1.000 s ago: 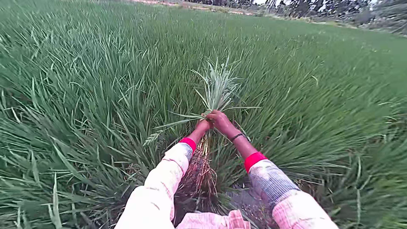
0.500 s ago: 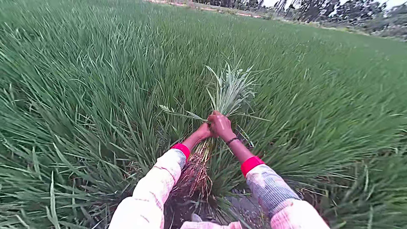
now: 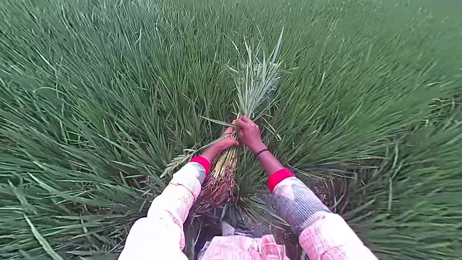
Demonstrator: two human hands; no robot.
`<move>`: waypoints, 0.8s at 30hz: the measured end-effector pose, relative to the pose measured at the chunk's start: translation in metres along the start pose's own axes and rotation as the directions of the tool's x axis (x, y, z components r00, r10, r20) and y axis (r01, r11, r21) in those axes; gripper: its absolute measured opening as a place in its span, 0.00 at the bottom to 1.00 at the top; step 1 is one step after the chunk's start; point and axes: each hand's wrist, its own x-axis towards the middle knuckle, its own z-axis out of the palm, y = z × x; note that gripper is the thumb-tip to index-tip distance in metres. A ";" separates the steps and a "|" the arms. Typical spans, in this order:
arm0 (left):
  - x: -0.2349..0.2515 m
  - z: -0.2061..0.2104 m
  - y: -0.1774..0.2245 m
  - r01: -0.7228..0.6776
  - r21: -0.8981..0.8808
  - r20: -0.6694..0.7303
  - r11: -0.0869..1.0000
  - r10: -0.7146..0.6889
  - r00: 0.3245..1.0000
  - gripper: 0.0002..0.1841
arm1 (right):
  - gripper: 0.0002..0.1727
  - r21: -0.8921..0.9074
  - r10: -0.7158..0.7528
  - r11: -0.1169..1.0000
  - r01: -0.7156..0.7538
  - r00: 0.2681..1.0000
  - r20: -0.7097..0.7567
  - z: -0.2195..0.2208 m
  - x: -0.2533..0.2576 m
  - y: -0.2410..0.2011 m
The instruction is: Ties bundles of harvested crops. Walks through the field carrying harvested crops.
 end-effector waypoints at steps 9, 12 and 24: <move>0.015 0.026 0.016 0.120 0.311 0.089 0.943 -0.154 0.984 0.19 | 0.09 0.121 0.014 0.992 -0.034 0.986 0.164 -0.029 -0.034 0.041; 0.038 0.043 -0.030 0.001 0.136 0.008 0.991 -0.002 1.000 0.22 | 0.07 0.106 0.020 0.994 -0.037 0.986 0.164 -0.030 -0.041 0.058; 0.087 0.094 -0.009 -0.099 0.224 0.061 0.970 0.087 0.994 0.48 | 0.17 0.003 0.593 0.805 -0.593 0.805 0.023 -0.036 -0.062 0.066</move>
